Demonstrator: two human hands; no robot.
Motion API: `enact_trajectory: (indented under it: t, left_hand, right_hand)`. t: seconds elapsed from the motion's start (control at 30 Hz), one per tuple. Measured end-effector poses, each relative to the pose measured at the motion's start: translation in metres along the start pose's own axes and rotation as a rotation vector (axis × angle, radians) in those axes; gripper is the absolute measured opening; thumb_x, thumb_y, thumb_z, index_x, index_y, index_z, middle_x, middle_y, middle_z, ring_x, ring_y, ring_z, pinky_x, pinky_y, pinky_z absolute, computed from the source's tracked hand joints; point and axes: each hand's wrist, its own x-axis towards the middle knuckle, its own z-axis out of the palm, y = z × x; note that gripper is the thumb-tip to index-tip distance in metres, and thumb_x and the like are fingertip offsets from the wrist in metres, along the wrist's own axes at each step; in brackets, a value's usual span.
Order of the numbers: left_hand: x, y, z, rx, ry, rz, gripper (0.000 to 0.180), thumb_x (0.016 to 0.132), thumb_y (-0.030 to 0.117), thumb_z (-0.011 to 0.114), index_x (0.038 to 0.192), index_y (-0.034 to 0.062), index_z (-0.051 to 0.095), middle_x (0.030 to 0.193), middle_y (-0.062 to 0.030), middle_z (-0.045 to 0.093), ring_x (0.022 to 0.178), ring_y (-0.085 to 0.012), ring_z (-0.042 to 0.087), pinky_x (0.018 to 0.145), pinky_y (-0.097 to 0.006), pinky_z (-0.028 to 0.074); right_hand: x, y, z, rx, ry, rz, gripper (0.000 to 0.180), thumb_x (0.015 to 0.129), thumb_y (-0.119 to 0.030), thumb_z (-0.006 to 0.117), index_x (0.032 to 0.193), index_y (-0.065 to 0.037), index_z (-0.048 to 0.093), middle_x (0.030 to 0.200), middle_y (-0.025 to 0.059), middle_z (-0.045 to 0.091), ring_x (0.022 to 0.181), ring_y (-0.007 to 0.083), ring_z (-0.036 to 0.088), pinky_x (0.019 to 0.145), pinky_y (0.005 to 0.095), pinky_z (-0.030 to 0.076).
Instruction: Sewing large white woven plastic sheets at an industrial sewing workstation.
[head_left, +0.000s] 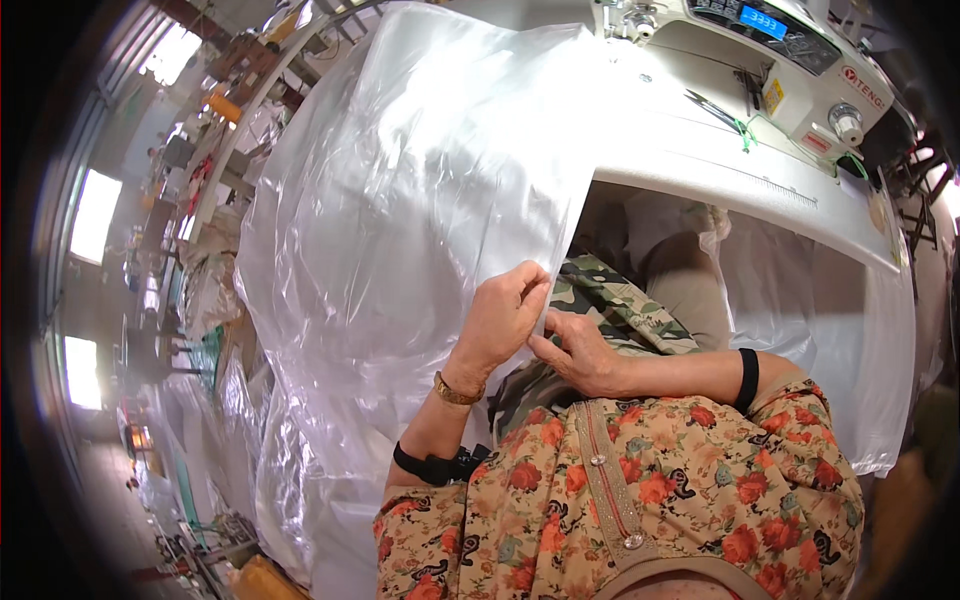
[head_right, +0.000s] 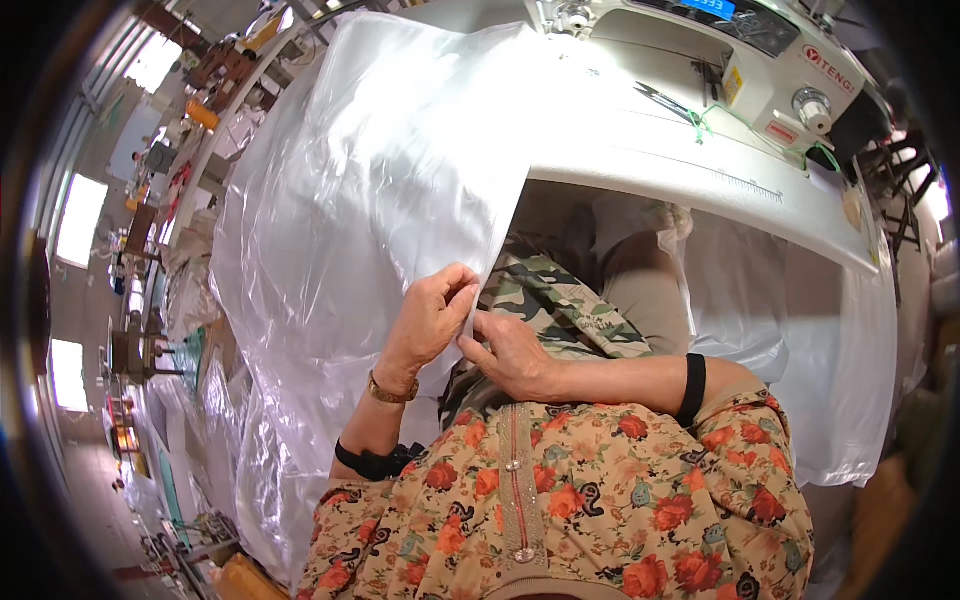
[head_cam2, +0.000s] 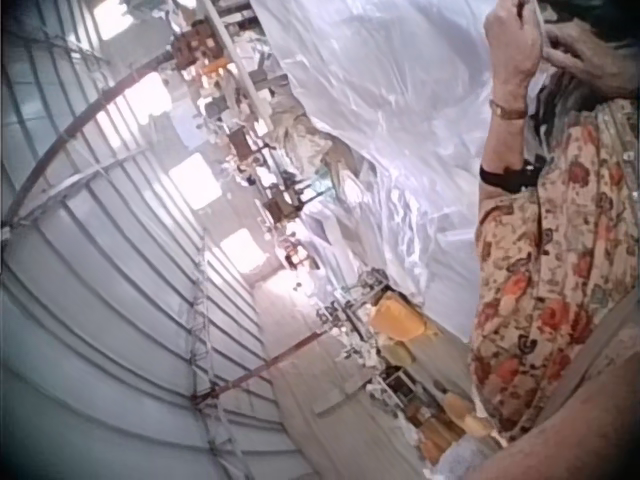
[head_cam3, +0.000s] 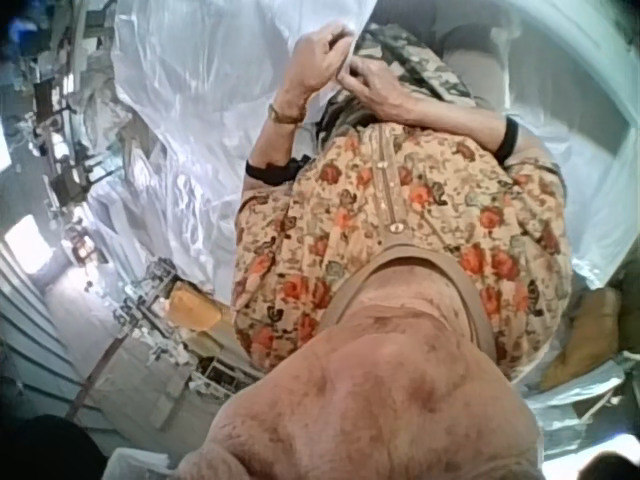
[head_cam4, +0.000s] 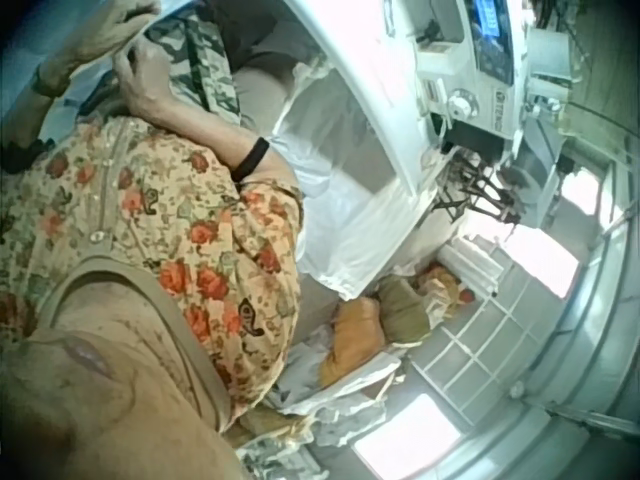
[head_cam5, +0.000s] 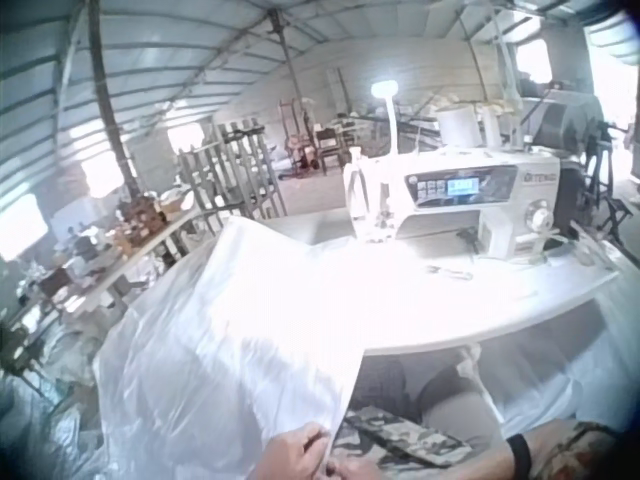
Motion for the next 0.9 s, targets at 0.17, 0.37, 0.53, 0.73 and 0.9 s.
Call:
enact_trajectory:
  t: [0.17,0.37,0.53,0.73,0.9]
  left_hand:
    - [-0.011,-0.015,0.005,-0.186,0.056,-0.031,0.013,0.090,0.009,0.061,0.088,-0.0030,0.059,0.068,-0.0045,0.053,0.063,-0.0072,0.046,0.055,-0.026,0.039]
    - [-0.022,-0.025,0.009,0.046,0.155,-0.006,0.011,0.084,0.008,0.063,0.090,-0.0001,0.064,0.082,-0.0156,0.063,0.069,-0.0301,0.062,0.063,-0.037,0.048]
    - [-0.040,0.007,0.008,0.314,0.268,0.216,0.023,0.083,0.000,0.058,0.105,-0.0007,0.063,0.088,-0.0172,0.063,0.070,-0.0343,0.061,0.061,-0.036,0.048]
    - [-0.048,0.016,0.013,0.439,0.221,0.355,0.049,0.079,-0.003,0.055,0.127,-0.0010,0.054,0.091,-0.0158,0.061,0.068,-0.0298,0.063,0.057,-0.036,0.049]
    - [-0.049,0.016,0.012,0.495,0.165,0.369,0.050,0.080,-0.002,0.053,0.129,-0.0049,0.052,0.096,-0.0147,0.059,0.067,-0.0257,0.062,0.056,-0.034,0.050]
  right_hand:
    - [0.004,0.011,0.006,-0.302,-0.049,-0.157,0.021,0.086,-0.018,0.060,0.083,0.003,0.056,0.077,0.0238,0.058,0.077,0.0422,0.058,0.068,0.0499,0.045]
    - [0.028,-0.001,-0.037,-0.518,-0.274,-0.391,0.012,0.084,-0.019,0.064,0.086,-0.007,0.063,0.077,0.0136,0.062,0.078,0.0350,0.062,0.069,0.0442,0.050]
    - [0.102,-0.015,-0.133,-1.003,0.063,-0.635,0.030,0.073,-0.003,0.062,0.102,-0.009,0.060,0.103,0.0079,0.062,0.101,0.0266,0.057,0.087,0.0405,0.045]
    - [0.163,0.008,-0.201,-1.262,-0.060,-0.593,0.027,0.091,-0.032,0.059,0.108,-0.011,0.064,0.106,0.0056,0.063,0.109,0.0225,0.053,0.102,0.0397,0.035]
    - [0.179,0.018,-0.218,-1.275,0.040,-0.644,0.032,0.092,-0.039,0.056,0.108,-0.011,0.064,0.103,0.0066,0.063,0.107,0.0224,0.053,0.102,0.0407,0.034]
